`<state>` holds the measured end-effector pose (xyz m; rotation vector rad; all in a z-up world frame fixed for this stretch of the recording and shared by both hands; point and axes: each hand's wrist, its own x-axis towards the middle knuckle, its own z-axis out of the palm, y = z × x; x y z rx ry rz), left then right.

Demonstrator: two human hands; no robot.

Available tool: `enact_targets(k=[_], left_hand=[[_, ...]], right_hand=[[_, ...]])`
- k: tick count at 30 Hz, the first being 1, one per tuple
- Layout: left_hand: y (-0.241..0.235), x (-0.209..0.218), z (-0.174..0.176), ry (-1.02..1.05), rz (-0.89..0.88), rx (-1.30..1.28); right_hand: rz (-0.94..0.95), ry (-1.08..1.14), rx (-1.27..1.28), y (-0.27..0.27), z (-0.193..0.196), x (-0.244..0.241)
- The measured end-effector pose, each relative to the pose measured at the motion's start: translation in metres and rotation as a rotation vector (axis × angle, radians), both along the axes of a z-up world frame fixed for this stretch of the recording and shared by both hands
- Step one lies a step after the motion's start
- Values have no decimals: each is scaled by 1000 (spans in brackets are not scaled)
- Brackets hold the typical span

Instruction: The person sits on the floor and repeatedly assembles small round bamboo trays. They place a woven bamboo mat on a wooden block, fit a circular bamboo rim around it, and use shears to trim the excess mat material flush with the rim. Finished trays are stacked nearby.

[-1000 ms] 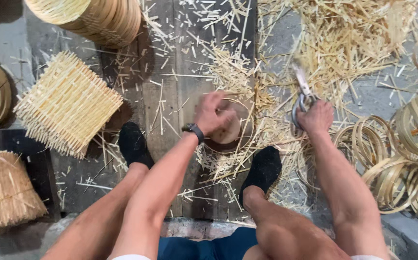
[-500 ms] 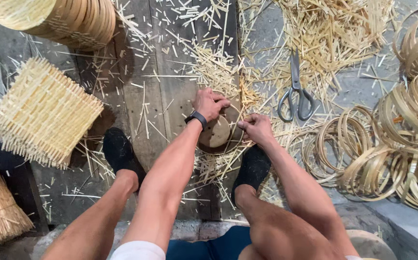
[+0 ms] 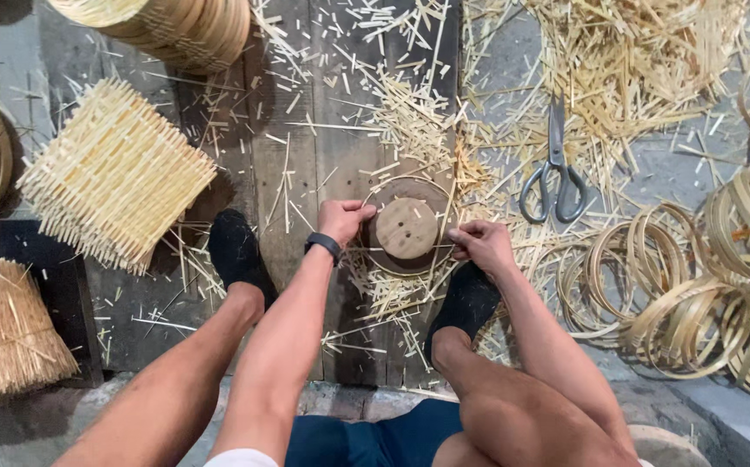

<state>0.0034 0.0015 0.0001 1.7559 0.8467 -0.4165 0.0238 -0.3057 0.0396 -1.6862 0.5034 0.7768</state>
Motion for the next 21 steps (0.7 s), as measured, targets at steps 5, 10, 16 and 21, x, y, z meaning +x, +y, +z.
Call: enact_targets(k=[5, 10, 16, 21], left_hand=[[-7, 12, 7, 0, 46, 55], [-13, -25, 16, 28, 493, -662], [-69, -79, -12, 42, 595, -763], [-77, -69, -8, 100, 646, -560]], right_hand=[[-76, 41, 43, -3, 5, 3], [-255, 144, 413, 1, 25, -4], [-176, 145, 176, 22, -4, -24], [-158, 81, 100, 26, -6, -32]])
